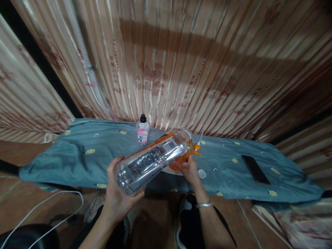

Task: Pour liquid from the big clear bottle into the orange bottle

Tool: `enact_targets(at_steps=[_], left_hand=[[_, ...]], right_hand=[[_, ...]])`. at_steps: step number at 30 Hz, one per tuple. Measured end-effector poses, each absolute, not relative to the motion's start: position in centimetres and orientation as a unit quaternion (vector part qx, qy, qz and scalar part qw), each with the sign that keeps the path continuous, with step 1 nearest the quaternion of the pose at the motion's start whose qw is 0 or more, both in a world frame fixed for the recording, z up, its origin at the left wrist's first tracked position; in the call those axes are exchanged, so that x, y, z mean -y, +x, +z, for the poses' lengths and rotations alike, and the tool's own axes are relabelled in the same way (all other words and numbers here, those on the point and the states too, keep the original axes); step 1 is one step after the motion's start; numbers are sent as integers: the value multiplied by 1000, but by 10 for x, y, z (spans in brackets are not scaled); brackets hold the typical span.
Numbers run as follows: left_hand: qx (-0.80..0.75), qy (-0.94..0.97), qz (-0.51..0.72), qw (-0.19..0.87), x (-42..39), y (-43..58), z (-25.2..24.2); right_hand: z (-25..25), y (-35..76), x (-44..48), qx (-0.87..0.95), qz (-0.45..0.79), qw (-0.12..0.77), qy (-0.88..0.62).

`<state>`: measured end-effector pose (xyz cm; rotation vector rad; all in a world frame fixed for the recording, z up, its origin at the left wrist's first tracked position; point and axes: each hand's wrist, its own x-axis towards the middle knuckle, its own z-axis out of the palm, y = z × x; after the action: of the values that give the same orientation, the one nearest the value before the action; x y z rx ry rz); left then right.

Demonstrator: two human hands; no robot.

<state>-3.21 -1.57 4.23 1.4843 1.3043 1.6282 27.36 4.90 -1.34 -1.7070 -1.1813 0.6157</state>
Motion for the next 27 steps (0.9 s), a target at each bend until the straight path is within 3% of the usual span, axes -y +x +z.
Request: enact_targets(at_steps=[10, 27], left_hand=[[-468, 646, 551, 245, 10, -51, 28], [-471, 639, 554, 251, 9, -55, 21]], right_hand=[[-12, 275, -49, 491, 256, 459, -694], [-10, 272, -47, 494, 253, 476, -682]])
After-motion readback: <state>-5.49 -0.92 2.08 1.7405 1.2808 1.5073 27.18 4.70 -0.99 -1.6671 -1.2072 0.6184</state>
